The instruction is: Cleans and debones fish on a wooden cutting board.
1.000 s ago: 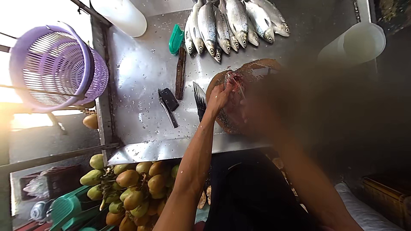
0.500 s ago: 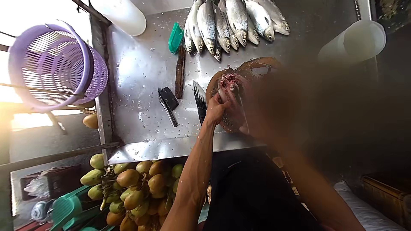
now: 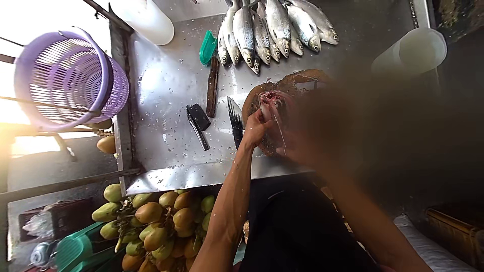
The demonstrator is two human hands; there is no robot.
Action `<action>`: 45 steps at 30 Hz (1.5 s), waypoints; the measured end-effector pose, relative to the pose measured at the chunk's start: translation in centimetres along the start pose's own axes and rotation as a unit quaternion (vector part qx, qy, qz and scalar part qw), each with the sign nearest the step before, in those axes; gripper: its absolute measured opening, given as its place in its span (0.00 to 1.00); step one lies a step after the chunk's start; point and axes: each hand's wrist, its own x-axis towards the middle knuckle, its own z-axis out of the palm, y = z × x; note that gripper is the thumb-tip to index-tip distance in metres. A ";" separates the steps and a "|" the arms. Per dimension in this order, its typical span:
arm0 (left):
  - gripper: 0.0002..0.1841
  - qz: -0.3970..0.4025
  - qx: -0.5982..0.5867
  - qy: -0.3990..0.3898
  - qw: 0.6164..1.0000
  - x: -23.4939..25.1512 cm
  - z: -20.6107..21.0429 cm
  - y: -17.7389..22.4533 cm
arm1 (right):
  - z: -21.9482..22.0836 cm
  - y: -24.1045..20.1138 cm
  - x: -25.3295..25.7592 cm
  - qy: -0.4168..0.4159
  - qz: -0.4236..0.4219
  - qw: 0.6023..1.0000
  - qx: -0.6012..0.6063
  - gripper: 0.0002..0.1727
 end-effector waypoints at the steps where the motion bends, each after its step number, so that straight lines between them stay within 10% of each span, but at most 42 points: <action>1: 0.25 0.002 0.003 -0.008 1.000 -0.1 0.0 0.0 | 0.2 0.1 0.3 -0.014 0.019 1.000 -0.012 0.33; 8: 0.20 -0.024 0.021 0.069 0.997 -1.7 -0.2 -0.3 | -0.9 0.0 -0.8 0.177 -0.117 0.959 0.185 0.31; 13: 0.37 -0.126 -0.079 0.101 0.984 -3.5 1.1 -1.1 | -4.3 5.6 -1.6 0.281 0.151 0.871 0.374 0.18; 17: 0.41 -0.176 -0.047 0.045 0.982 -8.0 1.7 -1.1 | -5.7 6.5 -7.1 0.125 0.102 0.967 0.195 0.31; 20: 0.33 -0.039 0.260 0.100 0.960 -9.9 1.2 -1.4 | -7.9 8.3 -9.4 -0.027 0.176 0.984 0.006 0.38; 25: 0.39 0.163 0.550 0.115 0.811 -6.7 0.0 -4.5 | -8.8 13.0 -8.7 0.243 0.207 0.945 0.080 0.26; 30: 0.38 0.202 0.662 0.014 0.722 -2.9 -1.5 -5.6 | -7.1 9.5 -8.1 0.108 0.165 0.979 0.041 0.30; 37: 0.40 0.213 0.667 0.059 0.712 1.7 -2.9 -4.5 | -4.2 10.0 -10.4 0.154 0.170 0.968 0.101 0.30; 45: 0.47 0.227 0.626 -0.068 0.743 -6.4 0.7 -7.1 | -2.9 7.5 -11.3 0.152 0.208 0.966 0.036 0.31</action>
